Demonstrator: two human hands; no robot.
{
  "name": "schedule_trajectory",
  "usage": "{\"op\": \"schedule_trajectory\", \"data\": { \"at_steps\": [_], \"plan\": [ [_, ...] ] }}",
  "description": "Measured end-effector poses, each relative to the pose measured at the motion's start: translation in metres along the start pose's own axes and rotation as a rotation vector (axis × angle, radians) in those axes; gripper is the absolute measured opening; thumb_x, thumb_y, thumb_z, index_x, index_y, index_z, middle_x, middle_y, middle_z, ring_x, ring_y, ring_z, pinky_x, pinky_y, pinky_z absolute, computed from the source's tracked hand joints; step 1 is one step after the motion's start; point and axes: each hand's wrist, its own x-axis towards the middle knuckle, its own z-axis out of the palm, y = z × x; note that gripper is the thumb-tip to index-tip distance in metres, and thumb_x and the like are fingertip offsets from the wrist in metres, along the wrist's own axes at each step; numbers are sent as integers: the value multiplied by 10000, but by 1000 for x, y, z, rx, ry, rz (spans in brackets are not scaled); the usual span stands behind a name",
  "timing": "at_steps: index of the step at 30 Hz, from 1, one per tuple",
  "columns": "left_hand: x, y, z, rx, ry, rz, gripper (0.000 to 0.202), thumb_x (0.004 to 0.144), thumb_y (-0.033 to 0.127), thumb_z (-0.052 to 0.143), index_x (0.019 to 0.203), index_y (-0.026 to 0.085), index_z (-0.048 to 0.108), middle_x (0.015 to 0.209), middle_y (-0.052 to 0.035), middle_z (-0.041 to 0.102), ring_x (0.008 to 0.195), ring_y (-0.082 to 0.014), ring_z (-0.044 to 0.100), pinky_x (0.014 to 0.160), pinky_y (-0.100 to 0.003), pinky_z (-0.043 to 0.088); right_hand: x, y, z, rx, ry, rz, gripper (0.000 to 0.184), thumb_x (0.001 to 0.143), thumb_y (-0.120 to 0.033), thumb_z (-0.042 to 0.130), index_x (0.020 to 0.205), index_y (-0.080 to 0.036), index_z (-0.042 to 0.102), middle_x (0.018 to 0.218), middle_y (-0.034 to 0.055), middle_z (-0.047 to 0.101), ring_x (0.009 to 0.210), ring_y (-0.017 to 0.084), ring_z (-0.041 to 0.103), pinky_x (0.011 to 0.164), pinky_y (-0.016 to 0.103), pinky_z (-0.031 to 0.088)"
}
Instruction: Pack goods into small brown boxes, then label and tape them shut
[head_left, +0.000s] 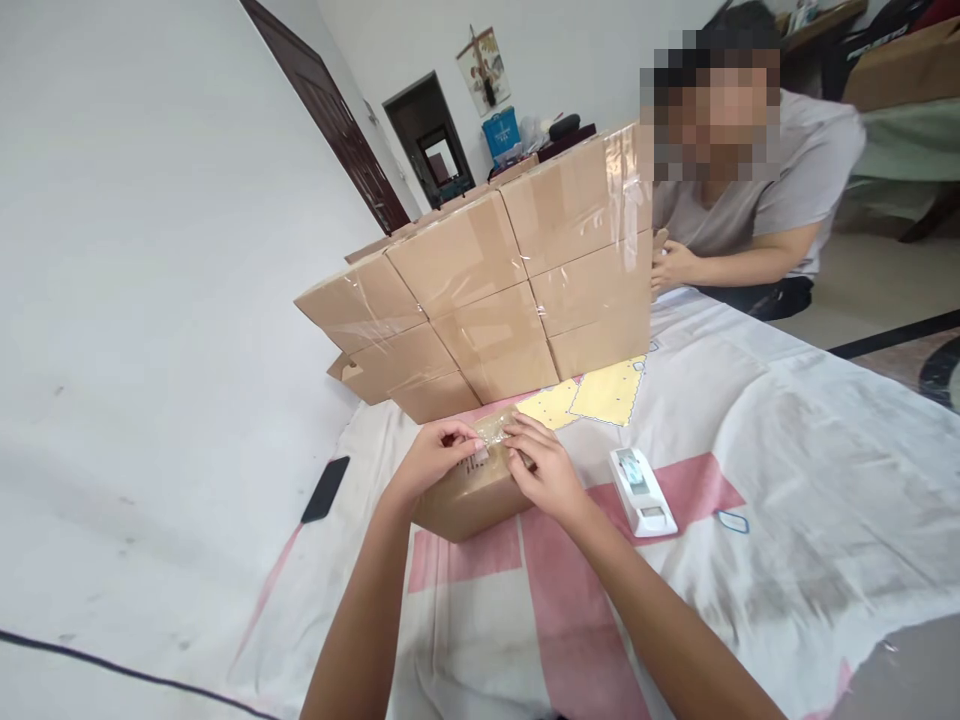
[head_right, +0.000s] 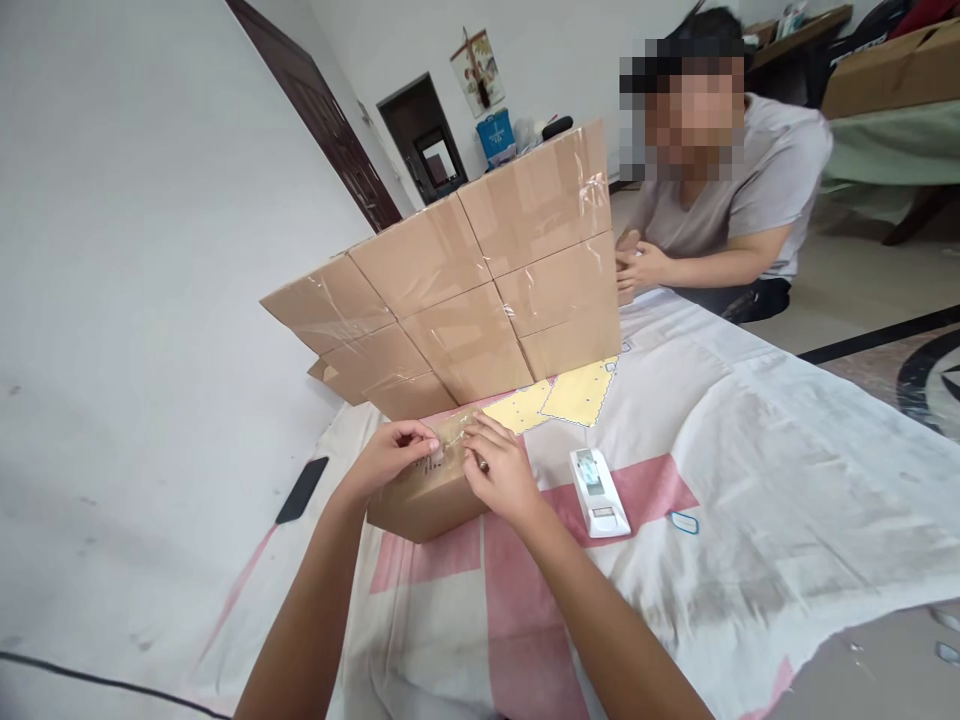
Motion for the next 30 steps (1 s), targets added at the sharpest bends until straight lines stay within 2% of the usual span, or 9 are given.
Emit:
{"op": "schedule_trajectory", "data": {
  "at_steps": [5,12,19,24,30],
  "plan": [
    [9,-1,10,-21,-22,-5,240,777,436,716,771,198,752,720,-7,675,657,-142,527,620,-269,402,-4,-1,1,-53,70,60,207,919,-188,563,991,-219,754,1388,115,637,1382,325,457,1099,557,473],
    [13,-7,13,-39,-26,-40,271,746,469,730,779,201,752,707,-2,659,635,-139,512,600,-270,381,-3,-3,-2,-3,16,80,265,990,-227,503,1078,-249,753,1338,105,649,1299,281,521,1096,519,477],
    [17,-12,17,-51,6,-43,309,697,487,772,808,203,724,573,76,406,562,-111,389,570,-262,308,-2,-4,-3,-7,15,86,288,994,-230,488,1077,-266,762,1322,87,660,1289,276,529,1086,504,488],
    [18,-14,15,-23,-10,-46,351,696,497,778,873,198,728,617,57,486,605,-129,433,586,-263,321,-2,-5,-2,-9,23,77,290,990,-219,486,1070,-254,763,1310,93,670,1271,276,532,1077,497,490],
    [16,-14,17,30,-10,-49,289,753,467,760,879,212,713,634,58,514,613,-127,452,588,-259,324,-3,-5,-1,-14,30,90,280,989,-209,484,1049,-247,755,1317,92,671,1263,280,526,1075,518,478]
  ]
}}
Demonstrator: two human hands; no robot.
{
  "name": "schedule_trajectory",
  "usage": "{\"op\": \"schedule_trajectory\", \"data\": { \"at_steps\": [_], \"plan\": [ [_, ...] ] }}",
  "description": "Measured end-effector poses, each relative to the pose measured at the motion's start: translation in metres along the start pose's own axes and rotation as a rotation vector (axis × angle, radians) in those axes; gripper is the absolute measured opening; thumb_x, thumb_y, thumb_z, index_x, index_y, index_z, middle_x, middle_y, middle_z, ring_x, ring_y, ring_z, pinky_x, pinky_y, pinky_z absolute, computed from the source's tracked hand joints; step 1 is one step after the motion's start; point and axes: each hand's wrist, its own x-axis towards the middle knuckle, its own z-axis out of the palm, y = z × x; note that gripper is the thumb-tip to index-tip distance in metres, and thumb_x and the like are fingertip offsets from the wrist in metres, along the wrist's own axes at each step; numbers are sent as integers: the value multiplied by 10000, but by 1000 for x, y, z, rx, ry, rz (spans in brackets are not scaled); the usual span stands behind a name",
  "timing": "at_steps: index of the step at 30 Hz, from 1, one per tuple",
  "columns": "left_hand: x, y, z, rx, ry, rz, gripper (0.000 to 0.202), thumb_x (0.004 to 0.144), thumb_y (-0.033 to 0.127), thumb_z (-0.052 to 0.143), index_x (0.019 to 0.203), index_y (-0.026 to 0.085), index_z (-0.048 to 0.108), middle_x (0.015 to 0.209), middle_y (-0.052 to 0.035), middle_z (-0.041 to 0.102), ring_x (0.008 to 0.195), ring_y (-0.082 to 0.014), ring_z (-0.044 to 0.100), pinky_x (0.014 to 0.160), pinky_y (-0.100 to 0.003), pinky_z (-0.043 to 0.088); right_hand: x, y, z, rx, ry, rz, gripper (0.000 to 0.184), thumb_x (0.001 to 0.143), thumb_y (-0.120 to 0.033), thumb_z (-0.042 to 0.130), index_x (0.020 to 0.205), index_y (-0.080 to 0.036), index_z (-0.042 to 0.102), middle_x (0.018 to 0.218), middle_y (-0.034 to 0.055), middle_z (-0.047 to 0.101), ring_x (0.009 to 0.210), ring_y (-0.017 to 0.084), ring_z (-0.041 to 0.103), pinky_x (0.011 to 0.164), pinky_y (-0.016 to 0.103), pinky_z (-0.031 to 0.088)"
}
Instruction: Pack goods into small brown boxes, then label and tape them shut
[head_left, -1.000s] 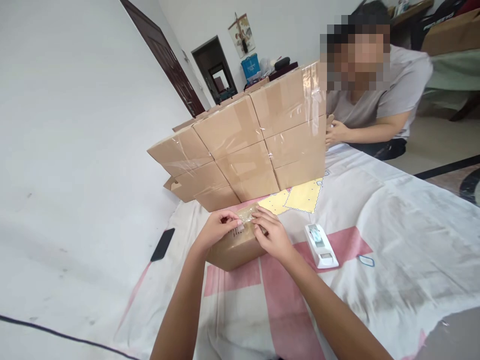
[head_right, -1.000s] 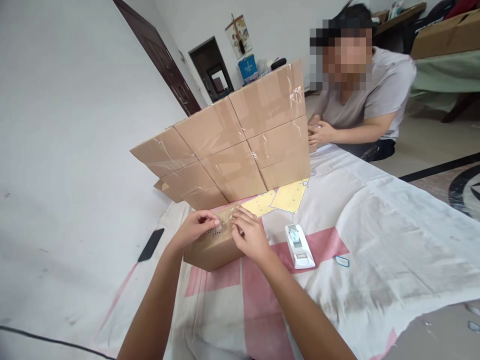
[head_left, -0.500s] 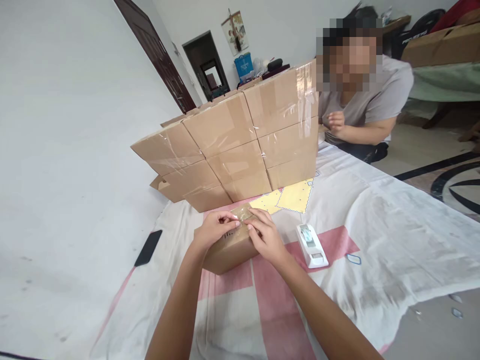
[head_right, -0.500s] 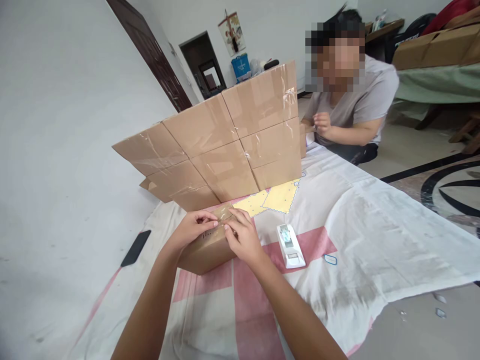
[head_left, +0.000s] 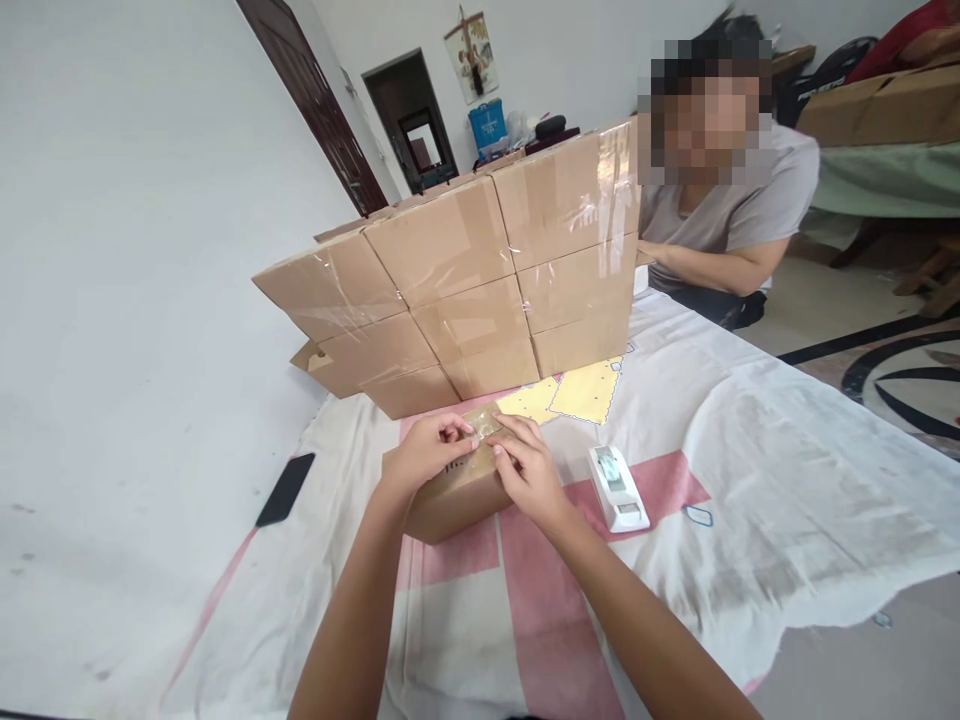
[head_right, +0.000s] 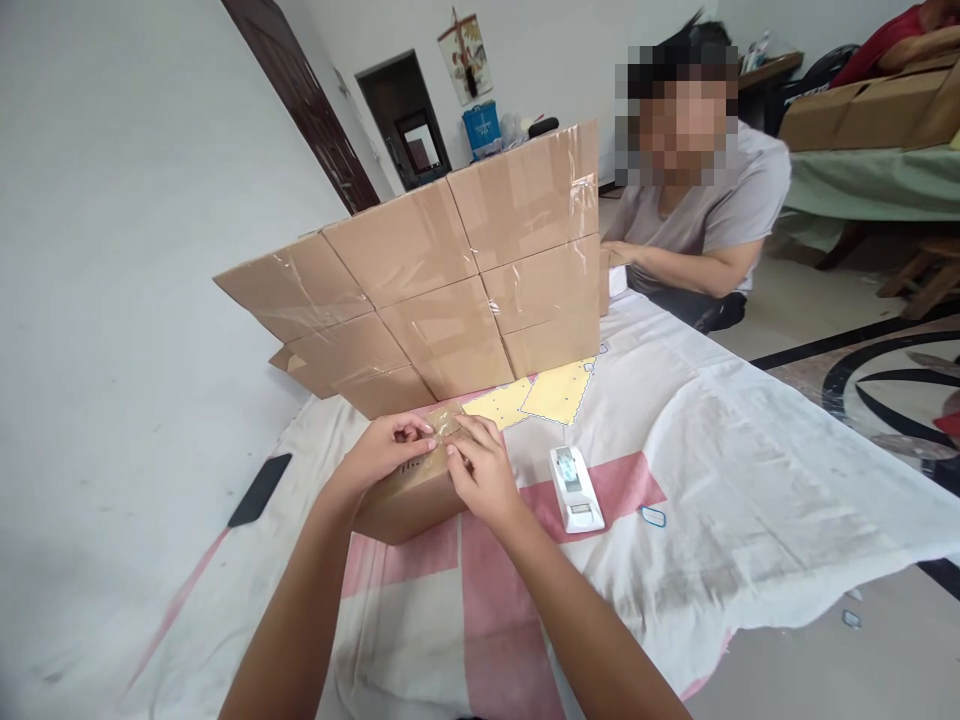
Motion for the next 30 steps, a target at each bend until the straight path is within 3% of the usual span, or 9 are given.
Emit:
{"op": "schedule_trajectory", "data": {
  "at_steps": [4,9,14,19,21,24,26,30],
  "plan": [
    [-2,0,2,17,7,-5,302,784,462,733,957,216,710,681,47,556,658,-142,504,609,-267,356,0,0,0,-3,-2,2,270,986,-203,491,1047,-235,752,1323,95,669,1256,277,524,1075,506,478],
    [-4,0,3,32,56,-12,537,790,416,721,1293,276,599,717,68,535,695,-153,542,653,-278,400,0,0,-1,1,-26,9,272,983,-198,498,1065,-243,753,1329,90,665,1258,277,527,1073,509,475],
    [0,2,5,127,196,-64,474,817,432,670,1256,262,616,684,65,507,677,-162,539,647,-293,402,0,0,-2,16,-19,-5,264,977,-179,508,1052,-248,752,1302,83,681,1255,274,527,1068,507,478],
    [5,2,7,180,260,-85,456,845,427,617,1261,240,619,715,36,560,710,-187,579,689,-316,439,2,1,-2,21,-18,-10,261,962,-160,523,1059,-250,749,1286,79,690,1250,273,531,1068,507,482],
    [6,0,7,226,312,-107,474,832,464,636,1253,246,635,795,-1,603,803,-226,604,756,-351,459,2,2,-2,18,-19,-9,263,956,-155,528,1056,-250,751,1295,78,686,1248,271,533,1067,504,486],
    [5,-4,6,343,394,-133,497,802,554,665,1209,269,675,1089,-85,646,1125,-329,561,966,-452,439,0,2,-2,17,-13,-17,268,945,-145,533,1054,-250,754,1309,75,680,1252,268,530,1062,494,496],
    [4,-6,4,402,341,-148,518,813,647,629,1196,304,684,1239,-91,631,1267,-366,487,1074,-515,374,-1,1,-1,10,-11,-23,266,941,-147,540,1057,-251,755,1318,75,674,1253,270,526,1061,493,499],
    [-2,-6,-1,392,55,-105,675,791,789,584,1329,381,594,1391,-40,604,1386,-340,418,1180,-543,256,-4,-3,-2,1,-19,-22,257,947,-165,549,1074,-262,751,1323,75,662,1249,272,521,1071,508,490]
  ]
}}
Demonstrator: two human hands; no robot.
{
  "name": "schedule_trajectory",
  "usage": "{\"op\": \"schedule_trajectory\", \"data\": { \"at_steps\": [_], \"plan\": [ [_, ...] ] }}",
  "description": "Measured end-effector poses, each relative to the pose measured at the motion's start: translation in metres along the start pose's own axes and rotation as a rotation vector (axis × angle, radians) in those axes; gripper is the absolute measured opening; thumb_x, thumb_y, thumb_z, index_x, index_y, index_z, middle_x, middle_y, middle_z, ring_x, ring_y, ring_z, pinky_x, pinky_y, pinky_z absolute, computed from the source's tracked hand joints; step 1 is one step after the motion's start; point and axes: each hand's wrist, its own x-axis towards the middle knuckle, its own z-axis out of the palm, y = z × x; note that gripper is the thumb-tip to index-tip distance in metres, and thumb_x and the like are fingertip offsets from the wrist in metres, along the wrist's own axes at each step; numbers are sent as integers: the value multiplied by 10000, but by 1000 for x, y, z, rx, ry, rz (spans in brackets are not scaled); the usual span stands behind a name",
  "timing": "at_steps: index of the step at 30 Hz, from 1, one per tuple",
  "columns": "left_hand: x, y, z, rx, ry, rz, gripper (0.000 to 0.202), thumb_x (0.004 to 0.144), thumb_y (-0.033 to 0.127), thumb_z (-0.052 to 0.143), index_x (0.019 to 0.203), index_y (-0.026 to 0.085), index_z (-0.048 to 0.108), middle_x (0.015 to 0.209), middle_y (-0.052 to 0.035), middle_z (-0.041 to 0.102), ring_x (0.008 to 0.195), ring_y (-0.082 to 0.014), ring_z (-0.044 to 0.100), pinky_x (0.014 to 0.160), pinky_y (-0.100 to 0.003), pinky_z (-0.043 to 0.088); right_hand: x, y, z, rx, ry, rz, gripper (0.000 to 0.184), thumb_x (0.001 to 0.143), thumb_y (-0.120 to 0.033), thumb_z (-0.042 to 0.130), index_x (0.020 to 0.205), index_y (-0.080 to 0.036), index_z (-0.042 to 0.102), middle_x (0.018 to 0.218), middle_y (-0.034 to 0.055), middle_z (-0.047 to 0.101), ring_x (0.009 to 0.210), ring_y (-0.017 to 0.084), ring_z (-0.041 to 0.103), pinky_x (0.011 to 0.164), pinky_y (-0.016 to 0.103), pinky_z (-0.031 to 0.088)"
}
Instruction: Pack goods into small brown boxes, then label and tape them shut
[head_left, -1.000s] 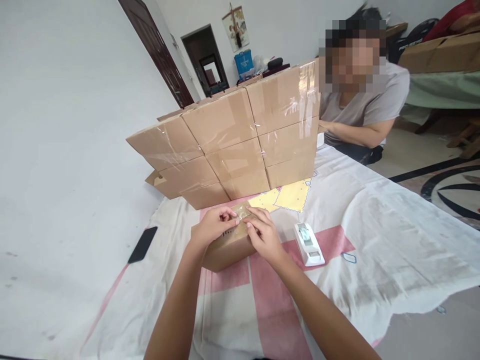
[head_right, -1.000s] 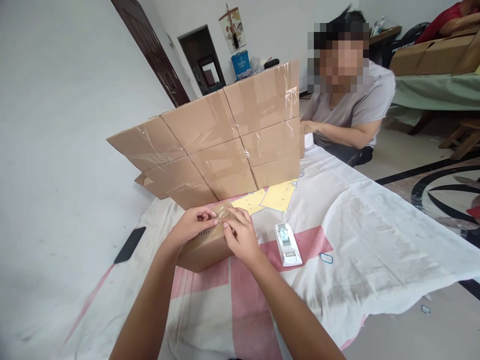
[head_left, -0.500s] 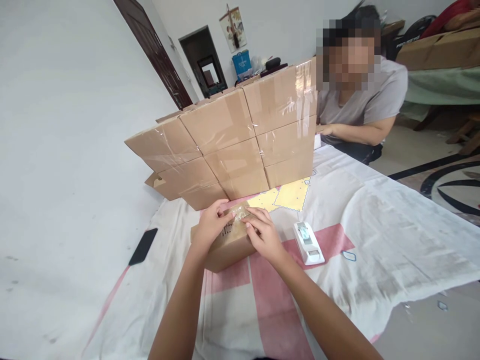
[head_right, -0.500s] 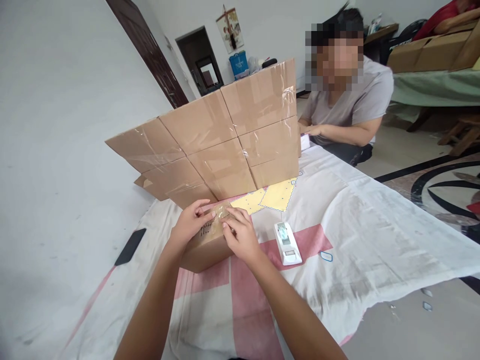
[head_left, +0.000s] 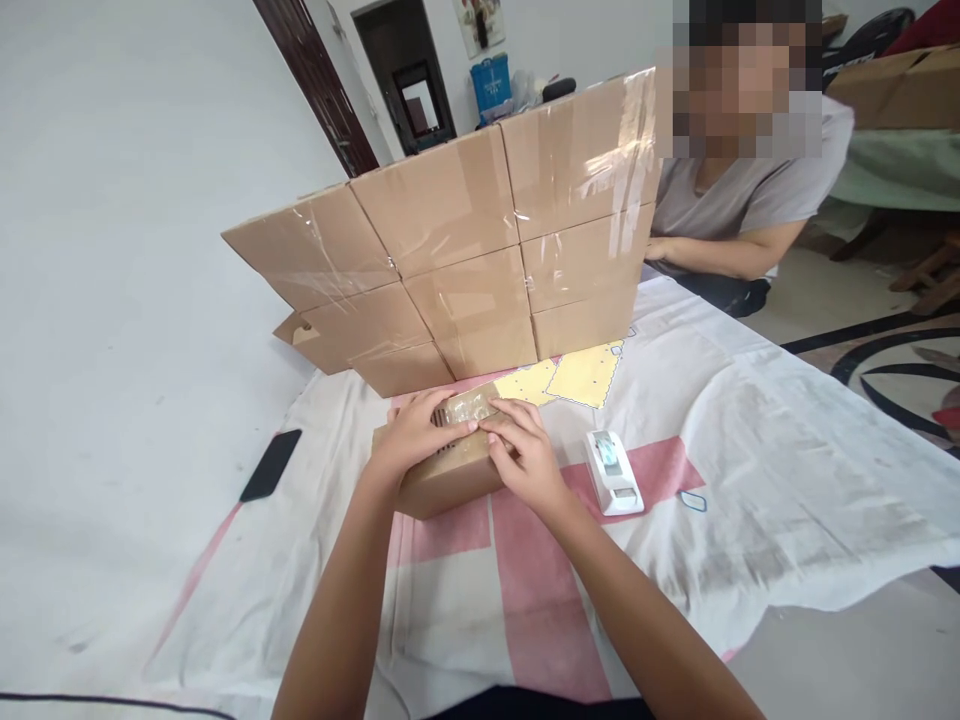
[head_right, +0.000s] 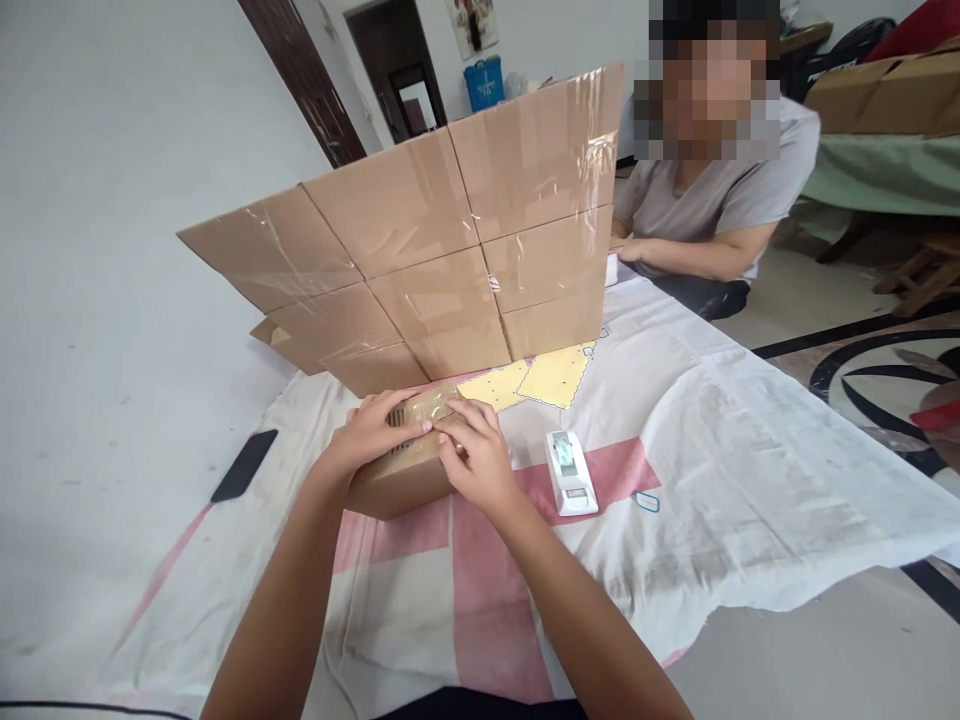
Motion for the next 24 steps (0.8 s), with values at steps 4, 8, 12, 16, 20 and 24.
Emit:
{"op": "schedule_trajectory", "data": {
  "at_steps": [4,8,12,16,20,24],
  "plan": [
    [-4,-1,-5,30,-91,45,756,797,816,550,1411,376,522,1536,-27,502,1471,-342,323,1214,-544,206,1,0,-1,33,1,27,217,937,-182,583,1055,-262,747,1294,80,668,1245,270,523,1071,508,485],
    [-5,2,-8,26,-119,53,705,869,770,474,1466,397,452,1561,-18,484,1449,-355,375,1191,-583,234,2,1,2,43,-18,68,210,931,-185,587,1054,-264,738,1310,81,656,1267,271,521,1082,515,469],
    [0,6,-12,-6,-122,35,463,934,659,430,1251,383,623,1403,7,633,1307,-339,531,1109,-544,359,3,-11,-7,-15,-118,148,222,955,-217,582,1113,-276,726,1385,66,631,1307,264,524,1091,494,466],
    [9,1,-15,-17,-128,87,444,940,617,437,1273,386,620,1406,5,633,1300,-335,540,1067,-518,405,18,-7,-56,-182,-210,198,205,971,-266,581,1122,-271,719,1278,54,703,1183,241,635,995,417,528],
    [17,-7,-18,-8,-155,117,435,952,606,418,1267,390,626,1404,15,637,1300,-331,542,1088,-523,380,52,64,-130,-658,-39,207,209,940,-251,547,1021,-217,737,1027,78,761,923,255,685,789,396,560],
    [22,-14,-20,-46,-167,148,404,957,590,419,1212,375,648,1370,27,660,1273,-320,564,1078,-507,389,83,158,-177,-1089,-446,172,391,882,-155,521,1219,-203,714,1324,113,685,1074,315,622,869,457,520]
  ]
}}
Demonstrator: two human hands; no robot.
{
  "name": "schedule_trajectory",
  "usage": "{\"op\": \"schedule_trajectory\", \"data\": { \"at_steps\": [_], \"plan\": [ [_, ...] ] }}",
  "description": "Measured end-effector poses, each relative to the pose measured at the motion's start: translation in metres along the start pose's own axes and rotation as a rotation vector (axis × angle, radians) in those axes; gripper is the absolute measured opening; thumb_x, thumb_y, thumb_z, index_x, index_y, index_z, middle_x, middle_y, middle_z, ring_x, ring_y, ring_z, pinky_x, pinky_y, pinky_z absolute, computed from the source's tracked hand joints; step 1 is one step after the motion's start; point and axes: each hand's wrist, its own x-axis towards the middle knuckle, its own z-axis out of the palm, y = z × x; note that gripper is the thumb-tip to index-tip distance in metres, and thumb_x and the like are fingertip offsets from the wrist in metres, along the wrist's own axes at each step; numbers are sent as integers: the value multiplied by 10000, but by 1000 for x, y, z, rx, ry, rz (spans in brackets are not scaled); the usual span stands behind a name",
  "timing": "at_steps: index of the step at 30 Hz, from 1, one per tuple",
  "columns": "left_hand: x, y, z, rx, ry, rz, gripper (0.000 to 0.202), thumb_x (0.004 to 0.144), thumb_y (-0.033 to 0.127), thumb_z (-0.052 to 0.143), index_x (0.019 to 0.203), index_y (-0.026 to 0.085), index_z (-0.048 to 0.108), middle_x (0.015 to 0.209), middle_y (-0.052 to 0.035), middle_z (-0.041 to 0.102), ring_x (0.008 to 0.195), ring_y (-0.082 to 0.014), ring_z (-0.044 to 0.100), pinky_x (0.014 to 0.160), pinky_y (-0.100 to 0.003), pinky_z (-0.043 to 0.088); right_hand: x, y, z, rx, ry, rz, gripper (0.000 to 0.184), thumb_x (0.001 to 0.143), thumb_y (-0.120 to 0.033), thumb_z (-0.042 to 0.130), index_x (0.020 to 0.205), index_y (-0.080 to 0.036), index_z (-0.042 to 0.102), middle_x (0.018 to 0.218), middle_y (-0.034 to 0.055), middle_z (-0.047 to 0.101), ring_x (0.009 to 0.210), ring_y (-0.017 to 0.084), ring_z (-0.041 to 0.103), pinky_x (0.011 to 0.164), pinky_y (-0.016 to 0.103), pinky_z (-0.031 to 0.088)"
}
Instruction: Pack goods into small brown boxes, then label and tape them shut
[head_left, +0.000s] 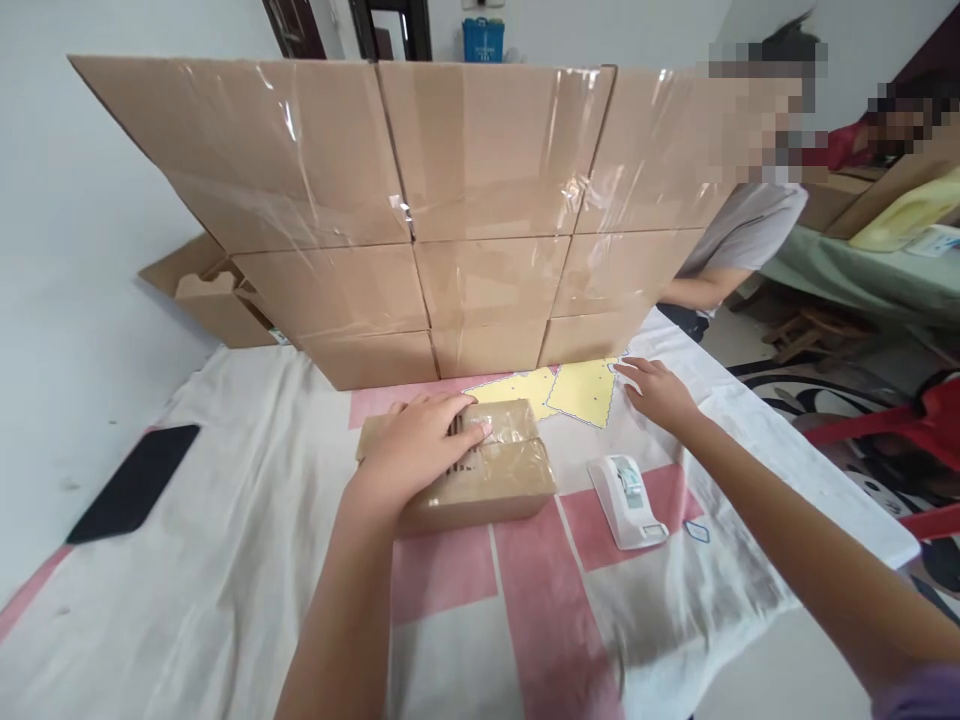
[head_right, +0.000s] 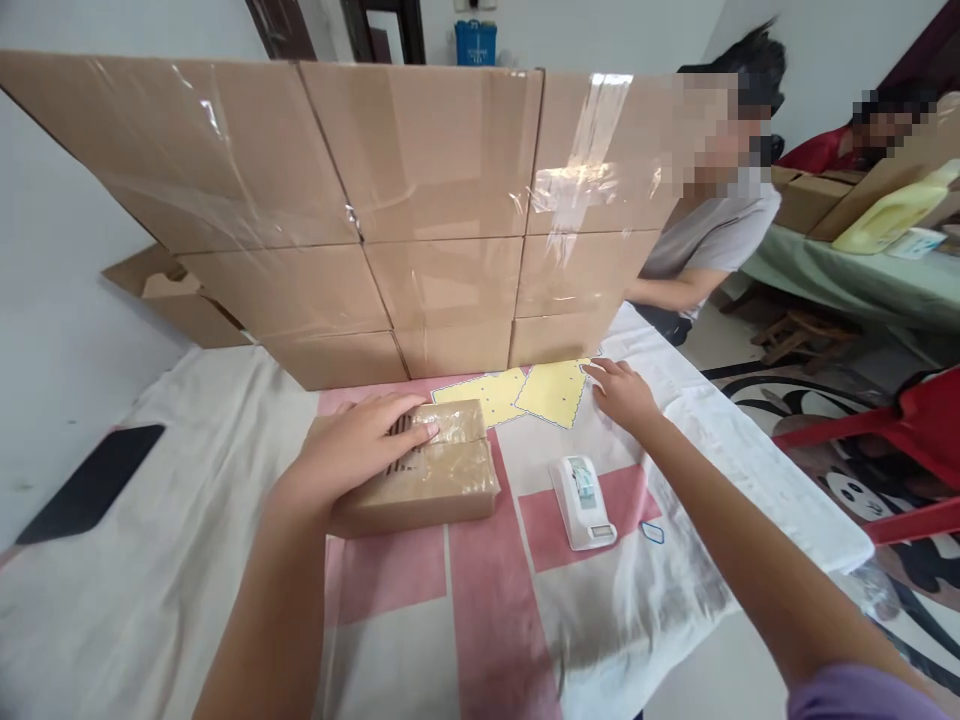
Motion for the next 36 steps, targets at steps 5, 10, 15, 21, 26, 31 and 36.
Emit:
{"op": "schedule_trajectory", "data": {
  "at_steps": [5,10,15,21,26,31,36],
  "plan": [
    [2,-8,4,-43,18,31,415,942,602,445,1208,364,657,1346,-2,670,1247,-340,565,1047,-520,403,27,27,30,-36,-121,-32,350,932,-177,514,1215,-203,718,1240,130,726,1027,280,605,807,377,470],
    [4,-12,8,-65,33,42,441,935,617,462,1226,353,663,1311,-29,685,1238,-353,560,1062,-548,383,34,15,32,19,-51,68,257,922,-191,499,953,-168,754,1027,159,749,945,272,603,753,369,449],
    [3,-15,4,-75,7,38,485,926,654,457,1267,369,651,1382,0,653,1256,-365,558,1061,-540,394,27,-15,17,155,91,200,272,942,-247,442,904,-167,699,1039,151,720,866,229,636,742,351,498],
    [-6,-35,-12,-120,-66,10,515,874,740,506,1296,470,623,1427,67,620,1295,-372,552,1061,-519,437,-56,-140,-43,874,313,378,168,963,-337,571,926,-220,686,863,40,682,720,161,622,653,291,519],
    [-9,-46,-19,-180,-116,12,525,867,718,558,1301,431,627,1447,63,603,1321,-313,555,1055,-403,477,-130,-242,-33,1262,310,523,172,984,-346,584,1105,-254,665,968,56,718,711,164,652,588,284,549],
    [-2,-37,-11,-102,-129,42,544,879,704,549,1327,402,614,1437,38,609,1290,-298,569,1129,-437,422,-155,-266,1,1226,304,456,160,987,-260,566,1048,-257,714,956,61,740,858,213,708,693,333,583],
    [3,-30,-3,-34,-116,69,513,885,697,538,1279,388,651,1419,42,625,1291,-312,560,1159,-469,387,-158,-268,-2,1218,391,362,203,970,-196,564,1029,-266,746,937,55,748,841,200,715,698,333,601]
  ]
}}
